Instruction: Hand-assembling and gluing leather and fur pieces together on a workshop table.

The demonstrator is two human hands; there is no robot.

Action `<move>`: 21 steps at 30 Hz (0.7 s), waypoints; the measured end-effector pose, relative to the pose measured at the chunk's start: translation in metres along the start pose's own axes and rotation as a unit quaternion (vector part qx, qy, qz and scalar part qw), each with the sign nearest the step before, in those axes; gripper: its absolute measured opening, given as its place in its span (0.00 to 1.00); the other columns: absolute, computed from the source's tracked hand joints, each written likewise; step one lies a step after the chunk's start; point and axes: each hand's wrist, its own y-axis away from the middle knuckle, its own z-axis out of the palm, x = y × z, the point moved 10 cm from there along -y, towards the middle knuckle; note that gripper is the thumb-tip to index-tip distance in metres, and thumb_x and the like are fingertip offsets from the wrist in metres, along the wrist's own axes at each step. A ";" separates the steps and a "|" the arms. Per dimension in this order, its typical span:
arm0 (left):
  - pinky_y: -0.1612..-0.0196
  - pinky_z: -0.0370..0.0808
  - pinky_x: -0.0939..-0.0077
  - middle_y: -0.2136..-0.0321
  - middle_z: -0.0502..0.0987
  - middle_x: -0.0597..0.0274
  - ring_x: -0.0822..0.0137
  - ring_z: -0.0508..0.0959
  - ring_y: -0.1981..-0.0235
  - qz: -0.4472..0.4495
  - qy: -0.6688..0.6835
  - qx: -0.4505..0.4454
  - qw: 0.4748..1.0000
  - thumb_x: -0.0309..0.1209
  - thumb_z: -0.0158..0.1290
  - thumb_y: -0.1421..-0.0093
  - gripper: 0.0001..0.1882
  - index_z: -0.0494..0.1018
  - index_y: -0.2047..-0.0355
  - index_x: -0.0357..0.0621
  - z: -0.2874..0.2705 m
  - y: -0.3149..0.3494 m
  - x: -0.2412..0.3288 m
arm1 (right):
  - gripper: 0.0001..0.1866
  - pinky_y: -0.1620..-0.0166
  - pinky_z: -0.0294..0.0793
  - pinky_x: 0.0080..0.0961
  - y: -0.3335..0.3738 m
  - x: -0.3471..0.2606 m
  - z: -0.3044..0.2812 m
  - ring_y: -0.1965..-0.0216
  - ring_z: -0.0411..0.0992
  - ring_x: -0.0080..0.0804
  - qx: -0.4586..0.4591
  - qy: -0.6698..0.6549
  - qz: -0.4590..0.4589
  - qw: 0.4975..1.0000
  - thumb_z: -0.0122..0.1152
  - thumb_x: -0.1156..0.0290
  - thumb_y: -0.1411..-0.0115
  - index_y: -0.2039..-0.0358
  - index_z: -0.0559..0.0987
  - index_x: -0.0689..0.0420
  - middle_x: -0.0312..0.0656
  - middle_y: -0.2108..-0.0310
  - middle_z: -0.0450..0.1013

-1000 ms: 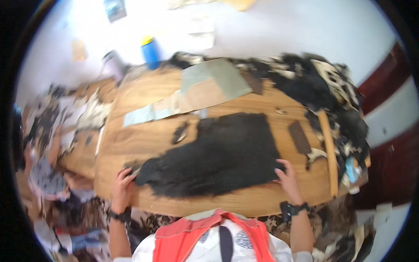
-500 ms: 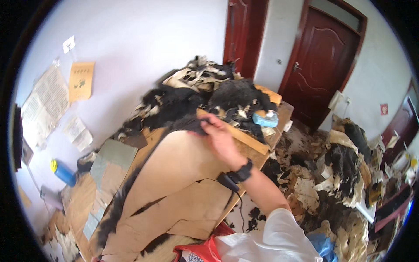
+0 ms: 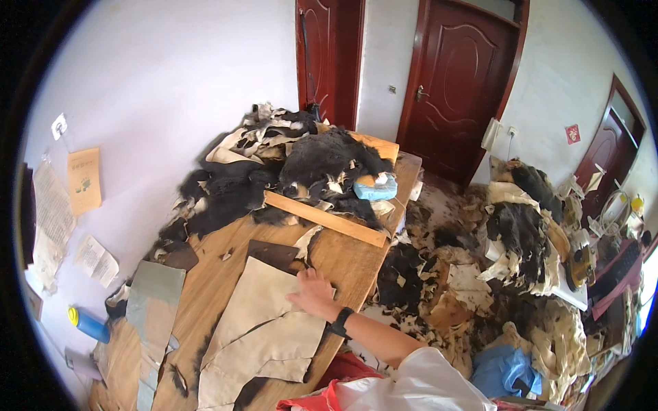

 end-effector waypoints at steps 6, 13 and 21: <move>0.56 0.72 0.67 0.59 0.79 0.54 0.65 0.76 0.60 -0.050 0.075 0.018 0.996 0.37 0.58 0.36 0.23 0.75 0.48 0.29 -0.003 -0.007 -0.067 | 0.28 0.57 0.75 0.49 -0.014 0.000 0.015 0.60 0.76 0.58 -0.013 -0.076 -0.047 0.996 0.70 0.51 0.45 0.55 0.73 0.60 0.57 0.61 0.75; 0.52 0.72 0.65 0.57 0.79 0.52 0.61 0.77 0.57 -0.113 0.072 0.094 0.987 0.40 0.62 0.38 0.27 0.73 0.46 0.30 -0.004 0.014 0.042 | 0.18 0.65 0.71 0.46 -0.037 -0.006 -0.046 0.68 0.74 0.58 -0.048 -0.254 -0.213 0.942 0.63 0.56 0.38 0.66 0.76 0.60 0.56 0.72 0.75; 0.54 0.72 0.69 0.64 0.77 0.56 0.66 0.76 0.59 -0.044 0.152 0.103 0.982 0.43 0.56 0.31 0.23 0.76 0.49 0.32 0.126 -0.016 0.178 | 0.15 0.69 0.72 0.33 -0.151 0.088 -0.234 0.76 0.68 0.47 0.006 -0.191 -0.164 0.968 0.65 0.60 0.38 0.68 0.78 0.61 0.55 0.76 0.71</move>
